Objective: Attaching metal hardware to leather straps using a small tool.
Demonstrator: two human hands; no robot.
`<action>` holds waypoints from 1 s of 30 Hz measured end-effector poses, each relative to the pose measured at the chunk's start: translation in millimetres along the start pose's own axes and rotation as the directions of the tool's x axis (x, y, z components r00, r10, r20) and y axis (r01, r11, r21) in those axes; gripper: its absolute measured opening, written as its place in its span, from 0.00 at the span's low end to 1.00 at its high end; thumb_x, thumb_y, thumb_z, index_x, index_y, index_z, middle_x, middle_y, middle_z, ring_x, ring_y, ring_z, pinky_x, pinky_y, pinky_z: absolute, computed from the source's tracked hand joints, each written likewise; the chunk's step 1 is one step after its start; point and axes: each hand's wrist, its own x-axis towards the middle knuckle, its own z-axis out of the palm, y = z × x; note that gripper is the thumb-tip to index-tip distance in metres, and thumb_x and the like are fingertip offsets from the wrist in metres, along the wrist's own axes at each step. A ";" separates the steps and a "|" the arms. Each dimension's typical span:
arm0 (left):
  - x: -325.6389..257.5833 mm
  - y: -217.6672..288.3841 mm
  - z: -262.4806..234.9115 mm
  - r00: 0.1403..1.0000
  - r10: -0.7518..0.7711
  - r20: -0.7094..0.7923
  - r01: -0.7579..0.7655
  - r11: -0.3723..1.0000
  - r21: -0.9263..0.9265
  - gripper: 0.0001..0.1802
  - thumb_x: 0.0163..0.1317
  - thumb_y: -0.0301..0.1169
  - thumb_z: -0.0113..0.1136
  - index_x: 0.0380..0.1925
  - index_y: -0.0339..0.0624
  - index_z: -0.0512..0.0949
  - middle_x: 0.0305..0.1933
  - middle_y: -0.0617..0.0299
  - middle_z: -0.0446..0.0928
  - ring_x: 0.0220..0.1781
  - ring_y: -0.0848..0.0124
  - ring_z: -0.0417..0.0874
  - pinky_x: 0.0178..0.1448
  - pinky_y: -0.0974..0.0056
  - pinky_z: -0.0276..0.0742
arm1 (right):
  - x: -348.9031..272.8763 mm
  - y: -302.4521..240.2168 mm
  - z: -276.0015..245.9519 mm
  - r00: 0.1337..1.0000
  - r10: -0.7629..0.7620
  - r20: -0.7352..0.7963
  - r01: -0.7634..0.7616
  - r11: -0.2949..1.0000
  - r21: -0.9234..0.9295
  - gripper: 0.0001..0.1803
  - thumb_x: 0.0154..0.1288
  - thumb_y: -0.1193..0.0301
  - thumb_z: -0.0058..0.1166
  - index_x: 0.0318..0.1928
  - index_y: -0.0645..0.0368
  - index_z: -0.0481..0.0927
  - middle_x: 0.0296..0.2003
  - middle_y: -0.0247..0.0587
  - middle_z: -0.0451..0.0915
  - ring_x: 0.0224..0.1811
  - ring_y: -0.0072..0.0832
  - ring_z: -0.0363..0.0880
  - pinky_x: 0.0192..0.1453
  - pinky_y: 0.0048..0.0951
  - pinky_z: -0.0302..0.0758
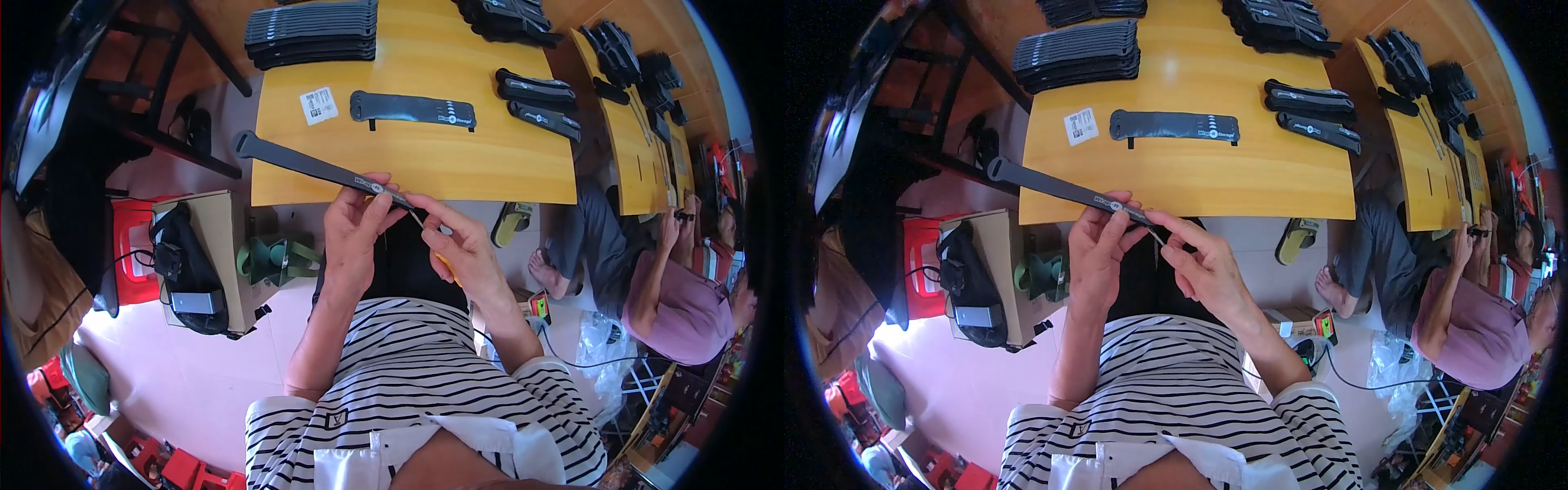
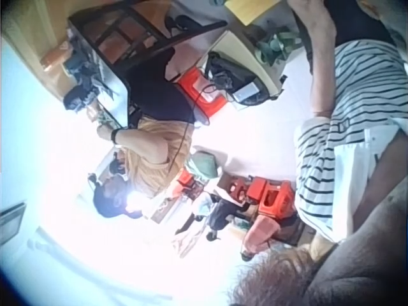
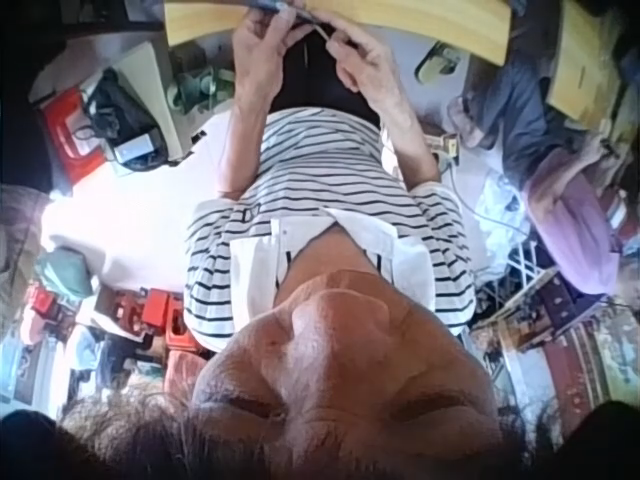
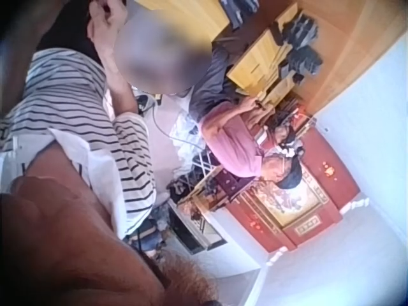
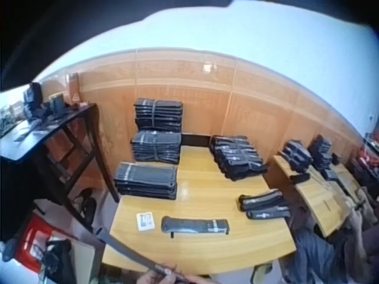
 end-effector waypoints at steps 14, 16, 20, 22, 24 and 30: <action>-3.1 -1.5 4.9 0.998 0.071 -0.002 -0.071 0.997 0.025 0.15 0.62 0.29 0.55 0.48 0.37 0.70 0.43 0.60 0.75 0.46 0.73 0.77 0.52 0.67 0.73 | 2.9 8.9 -2.2 0.999 -0.036 -0.013 0.036 0.999 0.003 0.21 0.64 0.74 0.47 0.58 0.57 0.70 0.28 0.29 0.65 0.13 0.11 0.62 0.14 0.13 0.55; -2.8 -3.8 4.9 0.995 0.096 0.002 -0.096 0.995 0.010 0.14 0.62 0.29 0.55 0.47 0.37 0.70 0.43 0.60 0.75 0.46 0.72 0.77 0.52 0.67 0.72 | 2.8 9.0 -1.6 0.999 -0.045 -0.024 0.044 0.999 -0.005 0.21 0.64 0.75 0.47 0.58 0.57 0.70 0.28 0.29 0.66 0.13 0.11 0.62 0.14 0.13 0.55; -2.4 -4.2 8.8 0.990 0.141 0.008 -0.141 0.989 -0.046 0.12 0.62 0.27 0.55 0.44 0.37 0.70 0.43 0.59 0.75 0.46 0.73 0.77 0.52 0.67 0.73 | 3.2 9.6 1.5 0.995 -0.063 -0.078 0.061 0.998 -0.031 0.22 0.63 0.81 0.45 0.58 0.54 0.70 0.28 0.29 0.64 0.15 0.11 0.62 0.16 0.13 0.58; -1.7 -5.0 10.3 0.990 0.141 0.002 -0.141 0.988 -0.056 0.11 0.62 0.27 0.54 0.43 0.37 0.70 0.42 0.59 0.75 0.46 0.73 0.77 0.52 0.67 0.74 | 3.8 10.5 3.6 0.989 -0.110 -0.095 0.102 0.991 -0.086 0.22 0.63 0.81 0.45 0.58 0.55 0.71 0.29 0.29 0.64 0.16 0.11 0.62 0.17 0.13 0.59; -1.1 -6.0 11.5 0.990 0.141 -0.005 -0.141 0.988 -0.066 0.10 0.62 0.26 0.54 0.43 0.37 0.70 0.42 0.58 0.76 0.45 0.73 0.77 0.51 0.67 0.75 | 3.8 11.8 3.5 0.982 -0.157 -0.109 0.141 0.980 -0.140 0.22 0.63 0.81 0.45 0.58 0.55 0.71 0.29 0.30 0.63 0.16 0.12 0.62 0.17 0.13 0.59; 0.1 -12.8 12.8 0.984 0.175 -0.037 -0.176 0.984 -0.012 0.09 0.62 0.25 0.53 0.42 0.36 0.70 0.42 0.57 0.76 0.45 0.74 0.77 0.50 0.68 0.76 | 3.9 11.0 3.8 0.987 -0.126 -0.101 0.115 0.987 -0.109 0.21 0.65 0.80 0.43 0.58 0.55 0.70 0.30 0.31 0.63 0.17 0.12 0.61 0.18 0.13 0.60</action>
